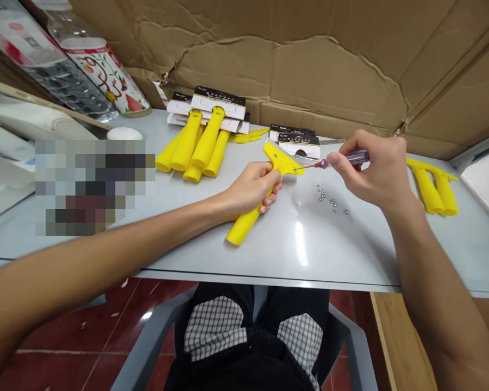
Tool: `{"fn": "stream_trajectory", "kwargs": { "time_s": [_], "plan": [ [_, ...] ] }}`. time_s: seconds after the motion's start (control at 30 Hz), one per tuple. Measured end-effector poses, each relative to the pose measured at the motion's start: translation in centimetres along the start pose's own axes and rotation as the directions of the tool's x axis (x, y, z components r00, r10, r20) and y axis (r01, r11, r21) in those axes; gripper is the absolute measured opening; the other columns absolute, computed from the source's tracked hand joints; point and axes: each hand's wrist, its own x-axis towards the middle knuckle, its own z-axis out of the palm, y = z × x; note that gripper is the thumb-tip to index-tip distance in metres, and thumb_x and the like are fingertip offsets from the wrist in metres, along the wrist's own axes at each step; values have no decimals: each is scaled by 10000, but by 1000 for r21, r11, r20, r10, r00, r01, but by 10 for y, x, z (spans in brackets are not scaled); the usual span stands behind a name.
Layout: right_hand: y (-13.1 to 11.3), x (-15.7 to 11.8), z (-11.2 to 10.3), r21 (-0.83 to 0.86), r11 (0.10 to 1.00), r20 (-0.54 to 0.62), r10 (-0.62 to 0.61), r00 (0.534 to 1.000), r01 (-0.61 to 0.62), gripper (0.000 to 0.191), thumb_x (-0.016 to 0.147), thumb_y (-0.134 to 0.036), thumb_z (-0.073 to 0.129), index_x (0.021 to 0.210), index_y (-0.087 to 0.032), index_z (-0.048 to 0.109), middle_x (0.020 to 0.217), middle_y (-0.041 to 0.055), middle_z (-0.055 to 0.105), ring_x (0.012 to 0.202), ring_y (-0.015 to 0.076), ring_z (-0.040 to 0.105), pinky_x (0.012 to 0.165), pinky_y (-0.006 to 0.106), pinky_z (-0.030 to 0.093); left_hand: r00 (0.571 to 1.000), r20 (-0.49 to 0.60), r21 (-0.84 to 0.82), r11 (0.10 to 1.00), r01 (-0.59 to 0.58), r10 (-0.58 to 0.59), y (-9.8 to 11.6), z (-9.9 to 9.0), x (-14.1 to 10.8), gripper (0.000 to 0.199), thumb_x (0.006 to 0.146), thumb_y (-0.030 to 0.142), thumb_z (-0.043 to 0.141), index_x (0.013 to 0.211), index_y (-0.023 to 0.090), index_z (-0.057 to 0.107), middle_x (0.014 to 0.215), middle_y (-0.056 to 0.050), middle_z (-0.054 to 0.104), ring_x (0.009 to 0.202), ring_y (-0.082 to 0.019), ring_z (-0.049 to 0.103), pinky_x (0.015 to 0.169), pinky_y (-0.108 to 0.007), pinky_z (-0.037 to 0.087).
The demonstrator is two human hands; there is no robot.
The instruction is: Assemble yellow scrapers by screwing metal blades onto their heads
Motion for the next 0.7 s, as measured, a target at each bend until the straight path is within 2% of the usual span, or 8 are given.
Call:
{"fn": "stream_trajectory", "kwargs": {
  "time_s": [0.13, 0.27, 0.37, 0.5, 0.63, 0.7],
  "plan": [
    [6, -5, 4, 45, 998, 7, 31, 1000, -31, 286, 968, -599, 635, 965, -316, 677, 646, -18, 658, 558, 225, 630, 558, 384, 496, 1000, 0, 1, 1000, 17, -17, 3, 1, -2, 250, 990, 111, 536, 772, 216, 476, 523, 63, 482, 358, -64, 404, 367, -195, 336],
    [6, -9, 8, 108, 994, -18, 33, 999, -30, 259, 1017, -501, 538, 1165, -329, 663, 746, -7, 678, 590, 236, 641, 563, 401, 513, 1000, -4, 4, 1000, 30, -30, 4, 1, -1, 263, 1011, 105, 508, 775, 214, 474, 524, 66, 484, 355, -64, 411, 366, -198, 338],
    [1, -8, 9, 51, 999, -35, 3, 999, -1, 195, 1063, -438, 520, 1095, -315, 668, 685, -16, 645, 549, 202, 617, 550, 369, 512, 999, -23, 4, 999, 41, -41, 4, 1, -1, 279, 1029, 85, 475, 782, 216, 474, 526, 67, 480, 356, -60, 406, 366, -197, 329],
    [-5, -4, 5, -29, 998, -33, -62, 998, 61, 234, 1074, -423, 555, 909, -283, 643, 583, -25, 596, 495, 173, 578, 537, 353, 499, 999, -29, -3, 999, 45, -45, 3, 2, 0, 292, 1042, 75, 466, 787, 218, 477, 534, 65, 485, 357, -55, 399, 371, -203, 323],
    [-10, -6, -1, 8, 1000, 98, -22, 995, 22, 97, 988, -377, 679, 1019, -288, 659, 696, -9, 701, 555, 193, 641, 565, 371, 537, 999, -33, -5, 999, 39, -40, 3, 2, 1, 303, 1048, 73, 469, 781, 217, 479, 532, 63, 481, 360, -53, 402, 373, -208, 320],
    [-11, -7, -1, 24, 1000, 147, 7, 989, -11, 118, 970, -339, 697, 1073, -298, 658, 739, -6, 728, 568, 195, 648, 562, 369, 537, 999, -35, -2, 999, 41, -41, 2, 2, 1, 309, 1052, 74, 461, 778, 217, 476, 530, 64, 477, 360, -52, 403, 374, -210, 320]
  ]
}}
